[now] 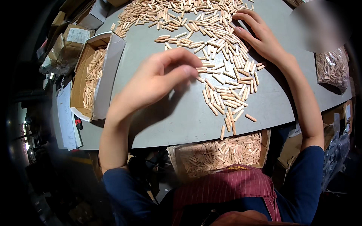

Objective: The person sorts small cylindrical wooden corks on a table, picking them up individually and placing them into a cardboard box below. The person repeatedly gathers, spreads, and transfers corks between the table surface and the box.

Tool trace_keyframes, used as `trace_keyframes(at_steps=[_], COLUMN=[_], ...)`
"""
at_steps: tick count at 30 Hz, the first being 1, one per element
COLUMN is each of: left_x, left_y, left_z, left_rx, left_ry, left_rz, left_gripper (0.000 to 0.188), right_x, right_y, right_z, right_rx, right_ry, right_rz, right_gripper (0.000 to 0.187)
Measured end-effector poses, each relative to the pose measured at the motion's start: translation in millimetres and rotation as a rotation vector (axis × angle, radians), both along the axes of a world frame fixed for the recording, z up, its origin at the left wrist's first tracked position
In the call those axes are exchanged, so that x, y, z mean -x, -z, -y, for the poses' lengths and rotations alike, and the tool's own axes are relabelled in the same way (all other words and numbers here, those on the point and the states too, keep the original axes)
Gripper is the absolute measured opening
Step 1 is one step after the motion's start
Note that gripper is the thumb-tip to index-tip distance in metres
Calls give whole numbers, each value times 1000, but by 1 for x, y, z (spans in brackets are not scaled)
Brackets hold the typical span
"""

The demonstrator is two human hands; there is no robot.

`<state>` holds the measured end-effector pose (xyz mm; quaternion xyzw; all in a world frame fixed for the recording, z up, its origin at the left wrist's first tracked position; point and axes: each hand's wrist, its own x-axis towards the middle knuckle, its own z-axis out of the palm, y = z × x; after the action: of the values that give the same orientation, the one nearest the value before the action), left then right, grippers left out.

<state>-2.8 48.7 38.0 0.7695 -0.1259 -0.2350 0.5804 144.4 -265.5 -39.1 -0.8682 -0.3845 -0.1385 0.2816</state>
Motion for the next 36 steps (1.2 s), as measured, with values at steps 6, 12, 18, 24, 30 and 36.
trace_keyframes(at_steps=[6, 12, 18, 24, 30, 36], left_x=[-2, 4, 8, 12, 4, 14], left_y=[12, 8, 0, -5, 15, 39], left_z=[2, 6, 9, 15, 17, 42], left_rx=[-219, -225, -176, 110, 72, -138], left_ry=[8, 169, 397, 73, -38, 244], left_rz=[243, 283, 202, -88, 322, 908], left_gripper=[23, 24, 27, 28, 29, 42], right_x=[2, 0, 0, -2, -2, 38], right_y=[-4, -2, -3, -1, 1, -55], right_z=[-1, 0, 1, 1, 0, -21], right_rx=[22, 15, 26, 17, -9, 123], right_ry=[-6, -14, -8, -28, -19, 146], right_rz=[-8, 10, -6, 31, 12, -294], right_gripper=[43, 43, 42, 42, 41, 57])
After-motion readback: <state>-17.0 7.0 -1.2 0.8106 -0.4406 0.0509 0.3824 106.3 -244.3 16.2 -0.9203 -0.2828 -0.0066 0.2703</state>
